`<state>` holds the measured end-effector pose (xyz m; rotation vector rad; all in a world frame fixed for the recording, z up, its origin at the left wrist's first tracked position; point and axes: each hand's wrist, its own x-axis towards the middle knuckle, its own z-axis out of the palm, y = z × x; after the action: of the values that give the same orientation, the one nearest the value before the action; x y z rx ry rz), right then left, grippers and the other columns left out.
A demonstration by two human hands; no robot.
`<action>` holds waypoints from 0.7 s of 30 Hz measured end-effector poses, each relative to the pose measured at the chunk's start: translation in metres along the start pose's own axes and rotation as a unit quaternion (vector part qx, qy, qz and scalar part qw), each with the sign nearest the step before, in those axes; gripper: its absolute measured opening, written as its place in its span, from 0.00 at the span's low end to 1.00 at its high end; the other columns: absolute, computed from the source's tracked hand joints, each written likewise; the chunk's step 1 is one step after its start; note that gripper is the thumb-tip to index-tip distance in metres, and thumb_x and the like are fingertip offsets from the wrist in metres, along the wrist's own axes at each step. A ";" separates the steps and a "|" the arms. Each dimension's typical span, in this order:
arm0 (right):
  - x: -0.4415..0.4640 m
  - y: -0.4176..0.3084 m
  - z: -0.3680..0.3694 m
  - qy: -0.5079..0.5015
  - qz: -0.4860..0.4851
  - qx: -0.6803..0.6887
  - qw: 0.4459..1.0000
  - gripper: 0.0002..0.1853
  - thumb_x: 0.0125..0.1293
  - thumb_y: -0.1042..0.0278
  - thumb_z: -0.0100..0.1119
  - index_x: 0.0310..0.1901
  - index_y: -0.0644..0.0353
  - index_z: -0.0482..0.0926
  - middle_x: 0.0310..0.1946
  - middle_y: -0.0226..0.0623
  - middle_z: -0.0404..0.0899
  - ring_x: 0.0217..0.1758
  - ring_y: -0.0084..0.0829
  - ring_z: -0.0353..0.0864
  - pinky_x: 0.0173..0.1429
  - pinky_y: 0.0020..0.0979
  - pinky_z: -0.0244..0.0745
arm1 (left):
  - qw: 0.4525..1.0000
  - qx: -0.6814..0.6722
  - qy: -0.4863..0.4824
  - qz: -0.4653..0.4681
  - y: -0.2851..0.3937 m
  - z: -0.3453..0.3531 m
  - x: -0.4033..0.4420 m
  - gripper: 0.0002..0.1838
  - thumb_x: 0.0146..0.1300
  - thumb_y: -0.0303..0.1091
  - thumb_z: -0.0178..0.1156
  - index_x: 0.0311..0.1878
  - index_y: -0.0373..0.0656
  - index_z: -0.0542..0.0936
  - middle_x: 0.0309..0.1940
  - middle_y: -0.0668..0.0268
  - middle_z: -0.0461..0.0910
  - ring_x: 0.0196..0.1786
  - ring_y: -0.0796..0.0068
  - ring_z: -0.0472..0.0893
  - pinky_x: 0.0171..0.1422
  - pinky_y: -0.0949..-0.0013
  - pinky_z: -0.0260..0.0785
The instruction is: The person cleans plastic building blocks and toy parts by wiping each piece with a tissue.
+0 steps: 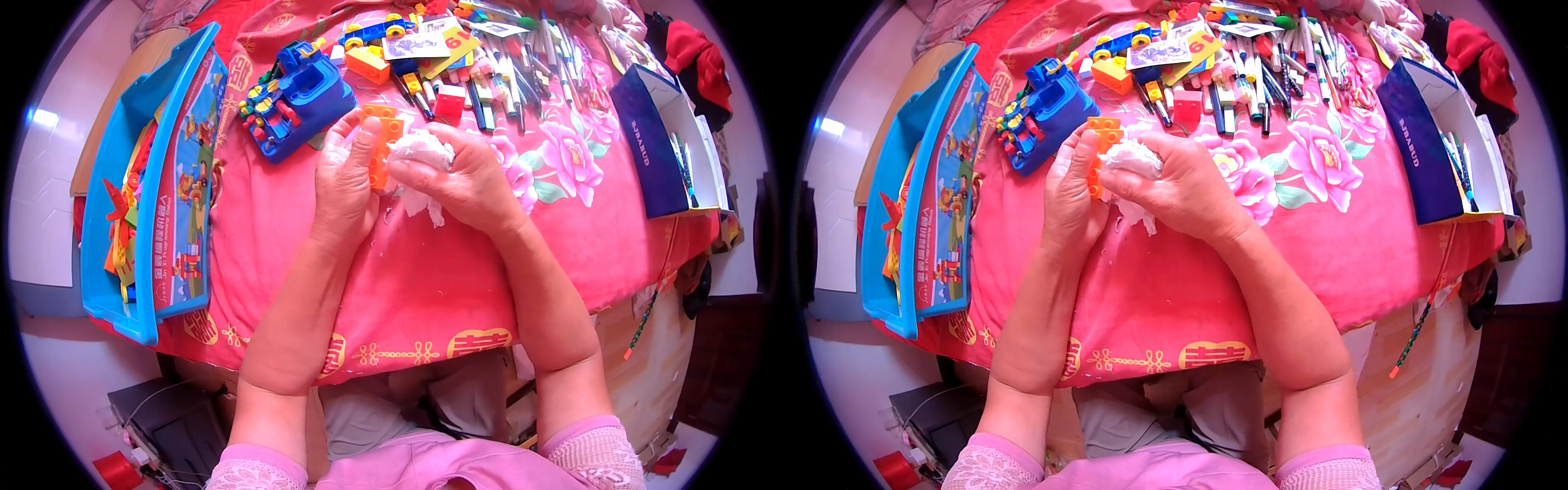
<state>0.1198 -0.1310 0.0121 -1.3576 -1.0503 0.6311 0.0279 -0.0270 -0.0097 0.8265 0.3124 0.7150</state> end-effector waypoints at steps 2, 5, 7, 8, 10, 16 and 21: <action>0.000 0.001 0.000 -0.011 -0.001 -0.001 1.000 0.10 0.57 0.64 0.61 0.34 0.63 0.76 0.26 0.32 0.79 0.30 0.18 0.78 0.32 0.22 0.72 | 0.999 0.040 -0.003 0.010 -0.004 -0.004 0.002 0.16 0.65 0.40 0.51 0.49 0.38 0.68 0.42 0.63 0.75 0.41 0.79 0.77 0.42 0.76 0.73; 0.000 0.004 0.000 -0.010 -0.025 -0.006 1.000 0.10 0.58 0.65 0.61 0.35 0.62 0.76 0.28 0.32 0.79 0.31 0.17 0.77 0.32 0.21 0.72 | 0.989 0.143 -0.035 -0.028 0.003 -0.004 -0.001 0.16 0.68 0.41 0.45 0.49 0.36 0.68 0.39 0.62 0.76 0.40 0.75 0.77 0.44 0.73 0.71; 0.001 0.004 -0.001 0.057 -0.040 0.033 0.997 0.10 0.58 0.66 0.60 0.37 0.62 0.75 0.29 0.32 0.79 0.31 0.16 0.76 0.32 0.21 0.72 | 0.996 0.006 0.004 -0.092 0.005 -0.007 -0.001 0.17 0.69 0.41 0.42 0.49 0.37 0.68 0.37 0.62 0.75 0.38 0.74 0.77 0.42 0.72 0.71; 0.003 0.003 -0.002 0.121 -0.045 0.076 0.989 0.10 0.58 0.66 0.60 0.37 0.62 0.74 0.28 0.32 0.78 0.31 0.16 0.76 0.31 0.21 0.71 | 0.990 -0.062 0.023 -0.124 0.006 -0.009 -0.001 0.17 0.70 0.41 0.40 0.49 0.37 0.68 0.36 0.61 0.75 0.37 0.74 0.77 0.41 0.71 0.71; 0.009 0.004 -0.008 0.216 -0.092 0.098 0.967 0.11 0.58 0.67 0.60 0.38 0.62 0.73 0.27 0.31 0.76 0.29 0.16 0.74 0.31 0.22 0.70 | 0.978 -0.131 0.014 -0.162 0.005 -0.013 0.002 0.17 0.70 0.41 0.39 0.49 0.37 0.68 0.34 0.61 0.75 0.35 0.72 0.76 0.39 0.70 0.71; 0.008 0.011 -0.001 0.157 -0.146 -0.158 0.964 0.13 0.51 0.67 0.63 0.36 0.60 0.72 0.28 0.39 0.75 0.29 0.33 0.77 0.33 0.30 0.72 | 0.967 -0.161 -0.053 -0.188 -0.005 -0.013 -0.002 0.18 0.70 0.41 0.35 0.50 0.38 0.68 0.37 0.62 0.75 0.37 0.70 0.76 0.43 0.63 0.70; -0.001 0.010 0.007 -0.036 -0.191 -0.260 0.946 0.13 0.48 0.67 0.63 0.35 0.59 0.73 0.28 0.42 0.75 0.32 0.43 0.77 0.35 0.37 0.72 | 0.982 -0.102 0.039 -0.153 0.004 -0.012 0.009 0.17 0.70 0.41 0.36 0.48 0.39 0.70 0.40 0.62 0.76 0.41 0.72 0.77 0.45 0.66 0.73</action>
<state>0.1149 -0.1272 0.0016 -1.5216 -1.5655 0.1106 0.0267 -0.0124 -0.0141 0.5417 0.4193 0.4817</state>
